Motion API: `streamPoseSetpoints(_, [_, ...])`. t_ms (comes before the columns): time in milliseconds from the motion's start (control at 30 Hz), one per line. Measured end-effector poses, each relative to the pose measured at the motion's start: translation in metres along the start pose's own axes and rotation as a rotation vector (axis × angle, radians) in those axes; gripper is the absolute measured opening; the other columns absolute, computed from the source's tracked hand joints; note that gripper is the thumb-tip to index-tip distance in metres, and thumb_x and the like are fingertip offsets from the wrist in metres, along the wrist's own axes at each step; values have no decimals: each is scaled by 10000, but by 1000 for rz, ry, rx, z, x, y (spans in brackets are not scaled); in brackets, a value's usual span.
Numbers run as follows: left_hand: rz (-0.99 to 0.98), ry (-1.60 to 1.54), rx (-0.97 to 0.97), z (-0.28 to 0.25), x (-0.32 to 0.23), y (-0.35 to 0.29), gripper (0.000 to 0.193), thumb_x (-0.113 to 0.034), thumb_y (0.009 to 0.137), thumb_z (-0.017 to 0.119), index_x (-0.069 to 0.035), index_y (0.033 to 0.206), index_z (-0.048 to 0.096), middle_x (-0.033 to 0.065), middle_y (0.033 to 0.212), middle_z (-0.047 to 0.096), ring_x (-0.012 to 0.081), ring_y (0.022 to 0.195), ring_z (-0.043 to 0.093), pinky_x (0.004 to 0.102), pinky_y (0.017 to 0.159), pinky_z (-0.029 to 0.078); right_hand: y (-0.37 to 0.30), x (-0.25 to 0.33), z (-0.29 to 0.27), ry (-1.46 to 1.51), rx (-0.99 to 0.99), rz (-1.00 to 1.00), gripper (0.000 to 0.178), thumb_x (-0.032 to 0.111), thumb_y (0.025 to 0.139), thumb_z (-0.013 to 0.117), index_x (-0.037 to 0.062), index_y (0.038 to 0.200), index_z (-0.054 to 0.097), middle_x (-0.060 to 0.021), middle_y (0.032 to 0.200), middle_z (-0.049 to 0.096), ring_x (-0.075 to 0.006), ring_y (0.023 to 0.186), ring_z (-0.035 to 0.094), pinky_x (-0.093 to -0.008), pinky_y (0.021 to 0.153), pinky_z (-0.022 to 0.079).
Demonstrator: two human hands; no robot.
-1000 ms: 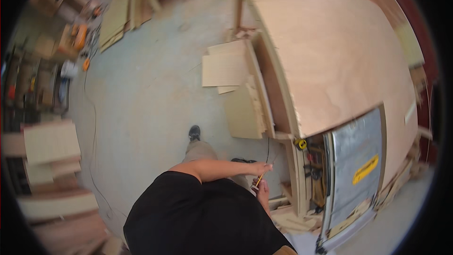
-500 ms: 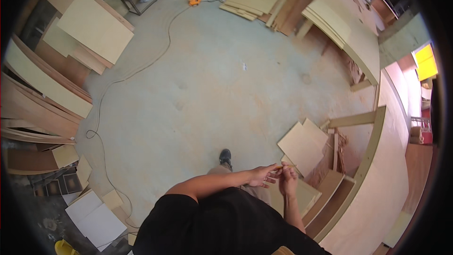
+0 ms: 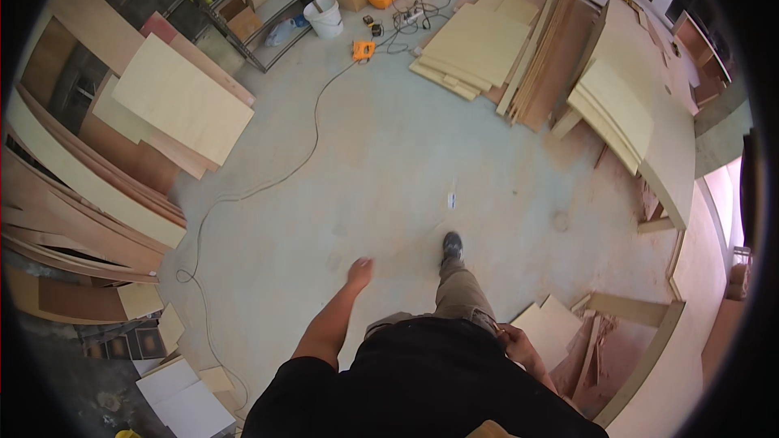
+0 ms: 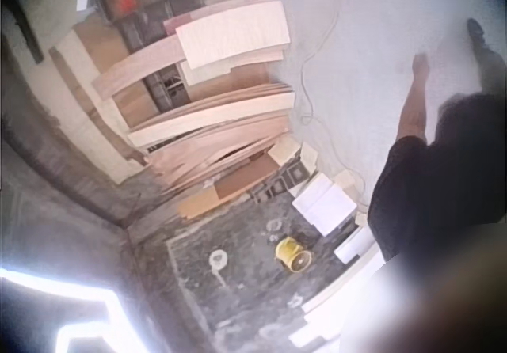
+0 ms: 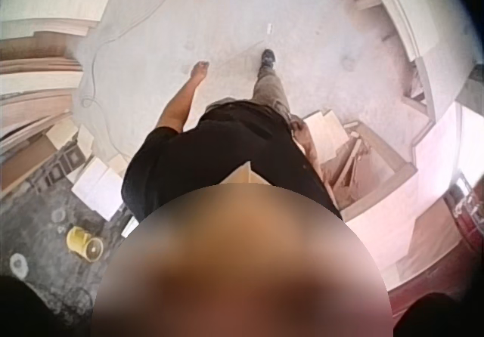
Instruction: Measuring wood, marking it with a pencil, and using a table saw for cutting in a workshop environment.
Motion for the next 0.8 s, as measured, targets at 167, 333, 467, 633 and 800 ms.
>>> streamPoseSetpoints(167, [-410, 77, 413, -36, 64, 12, 258, -274, 922, 508, -66, 994, 642, 198, 867, 672, 365, 838, 655, 503, 686, 518, 151, 40, -64, -75, 185, -192, 379, 102, 938, 522, 58, 1311, 569, -65, 770, 645, -130, 710, 577, -312, 697, 488])
streamPoseSetpoints(333, [-925, -502, 259, -43, -16, 59, 364, -469, 911, 566, -174, 1117, 619, 14, 903, 641, 195, 697, 612, 398, 616, 468, 281, 158, -116, -571, 299, -536, 390, 176, 881, 542, 82, 1251, 621, -179, 756, 685, -311, 719, 700, -412, 691, 560])
streamPoseSetpoints(467, [-885, -715, 322, -8, -12, 166, 300, -444, 950, 575, -218, 1148, 586, 1, 883, 617, 187, 667, 598, 408, 592, 435, 425, 213, -136, -1080, 180, -53, 228, 262, 785, 624, 130, 920, 752, -140, 878, 716, -344, 835, 701, -428, 765, 565])
streamPoseSetpoints(633, [-389, -155, 371, -79, -57, 357, 349, -411, 952, 526, -140, 1118, 667, 76, 927, 686, 226, 921, 651, 403, 824, 487, 568, 343, -161, -737, 241, -229, 388, 270, 784, 687, 180, 1161, 697, -139, 898, 724, -286, 825, 707, -404, 794, 551])
streamPoseSetpoints(800, [-782, -566, 209, -207, -79, 587, 338, -425, 930, 580, -125, 1082, 608, 37, 873, 644, 169, 678, 602, 354, 526, 457, 647, 559, -190, -597, 117, 55, 349, 276, 874, 560, 153, 1181, 671, -180, 889, 708, -367, 824, 691, -430, 780, 570])
Point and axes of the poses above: each hand's wrist, its own y-axis towards the middle knuckle, its own z-axis out of the palm, x = y × z, the point moved 4 cm from there along y, towards the middle knuckle
